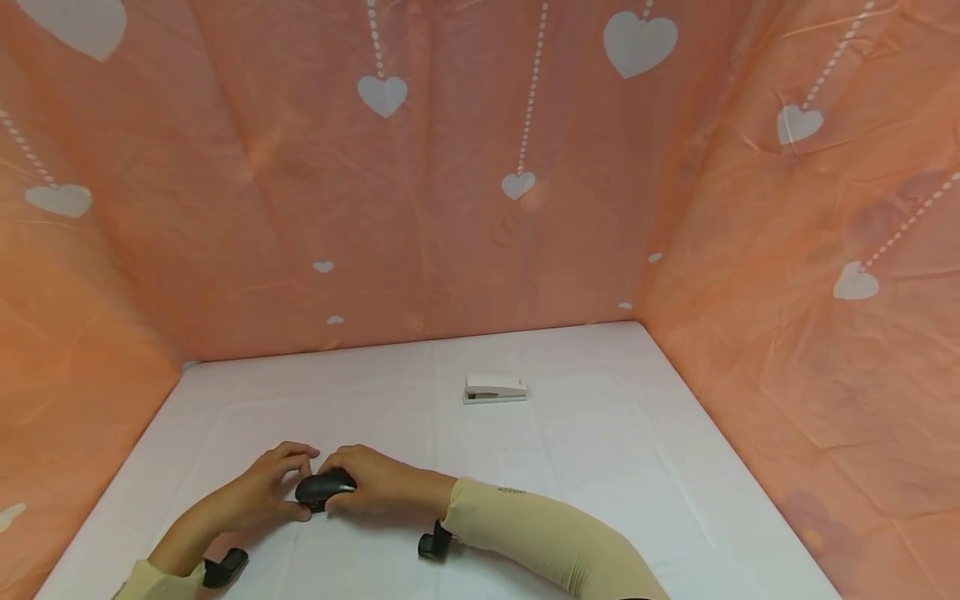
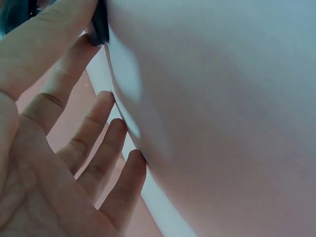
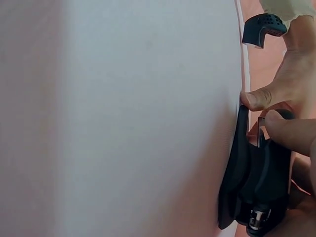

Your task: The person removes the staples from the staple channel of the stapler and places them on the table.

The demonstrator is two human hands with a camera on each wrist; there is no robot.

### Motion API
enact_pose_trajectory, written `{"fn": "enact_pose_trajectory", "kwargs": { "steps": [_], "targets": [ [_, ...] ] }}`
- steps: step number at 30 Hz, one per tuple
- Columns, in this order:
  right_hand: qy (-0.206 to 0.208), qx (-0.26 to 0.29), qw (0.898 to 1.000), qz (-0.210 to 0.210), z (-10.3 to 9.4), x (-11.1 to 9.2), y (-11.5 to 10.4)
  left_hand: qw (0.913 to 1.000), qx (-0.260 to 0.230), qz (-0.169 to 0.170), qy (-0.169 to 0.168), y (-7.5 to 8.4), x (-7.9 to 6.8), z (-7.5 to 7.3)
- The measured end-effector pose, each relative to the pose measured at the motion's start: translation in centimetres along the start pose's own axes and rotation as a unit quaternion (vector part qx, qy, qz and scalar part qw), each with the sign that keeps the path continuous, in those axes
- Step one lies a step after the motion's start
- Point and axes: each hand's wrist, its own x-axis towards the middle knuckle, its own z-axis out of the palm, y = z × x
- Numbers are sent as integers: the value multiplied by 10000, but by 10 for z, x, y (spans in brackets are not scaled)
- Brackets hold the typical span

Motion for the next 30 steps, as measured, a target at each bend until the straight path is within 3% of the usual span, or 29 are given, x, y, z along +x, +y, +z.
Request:
{"fn": "enact_pose_trajectory", "kwargs": {
  "steps": [10, 19, 27, 30],
  "targets": [
    [-1, 14, 9998, -174, 0, -3, -1, 9996, -145, -200, -97, 6, -1, -1],
    [48, -80, 9994, -328, 1, -3, 0, 9990, 117, -336, -259, 11, 2, -5],
    [55, -26, 9994, -344, 0, -5, 1, 9994, 226, -200, -192, 7, 3, -1],
    [78, 242, 9993, -264, -2, -7, 1, 9992, 225, -229, -217, 8, 3, -2]
  ]
}}
